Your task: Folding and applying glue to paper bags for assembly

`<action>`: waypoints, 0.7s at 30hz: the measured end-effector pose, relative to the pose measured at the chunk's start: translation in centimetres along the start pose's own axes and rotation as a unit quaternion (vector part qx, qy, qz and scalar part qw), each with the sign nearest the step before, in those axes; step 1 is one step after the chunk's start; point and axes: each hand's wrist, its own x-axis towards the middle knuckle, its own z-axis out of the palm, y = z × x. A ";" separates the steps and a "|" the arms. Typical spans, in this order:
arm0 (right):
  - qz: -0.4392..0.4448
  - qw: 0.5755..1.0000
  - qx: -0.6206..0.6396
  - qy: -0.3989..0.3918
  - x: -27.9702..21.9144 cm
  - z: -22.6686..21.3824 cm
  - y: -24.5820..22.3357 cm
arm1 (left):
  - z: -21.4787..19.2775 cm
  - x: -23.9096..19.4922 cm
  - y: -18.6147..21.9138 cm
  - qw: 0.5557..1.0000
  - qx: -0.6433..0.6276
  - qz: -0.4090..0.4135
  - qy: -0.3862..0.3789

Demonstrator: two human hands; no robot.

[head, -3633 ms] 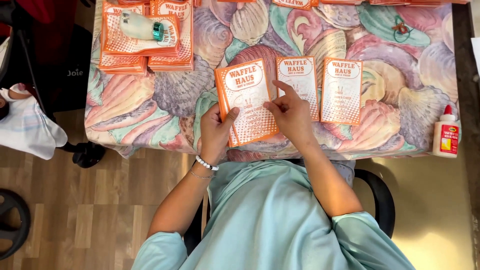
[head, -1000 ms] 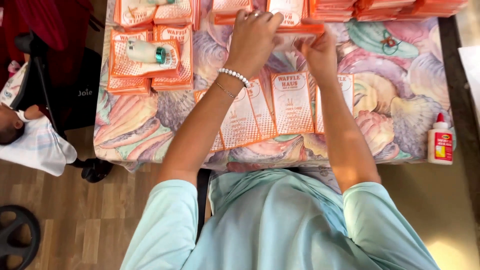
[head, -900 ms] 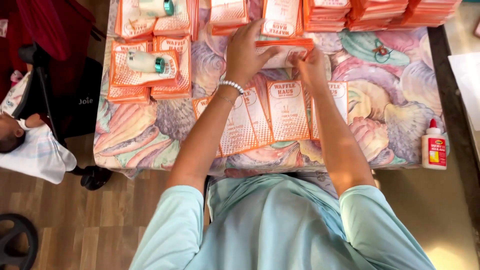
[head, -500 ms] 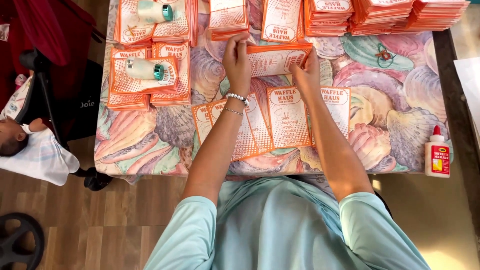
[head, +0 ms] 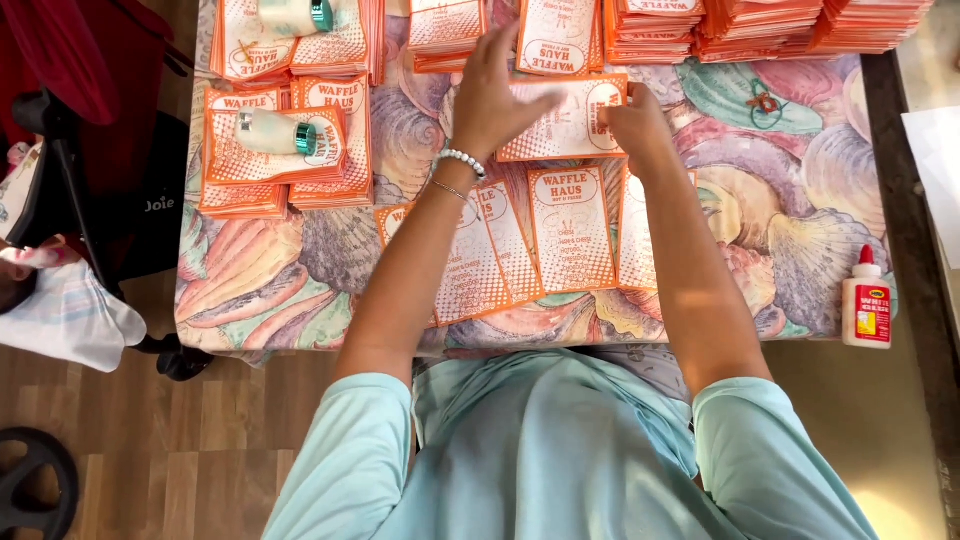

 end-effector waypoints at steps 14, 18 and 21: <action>0.010 0.999 -0.039 0.018 2.8 -0.3 0.9 | -1.0 2.0 0.2 0.913 0.249 0.125 -0.299; -0.183 0.971 -0.123 0.090 1.7 -2.8 4.1 | -0.5 2.1 0.1 0.906 0.266 0.130 -0.301; -0.261 0.953 -0.123 0.097 -4.9 -6.3 6.3 | -2.0 1.2 1.3 0.916 0.229 0.108 -0.312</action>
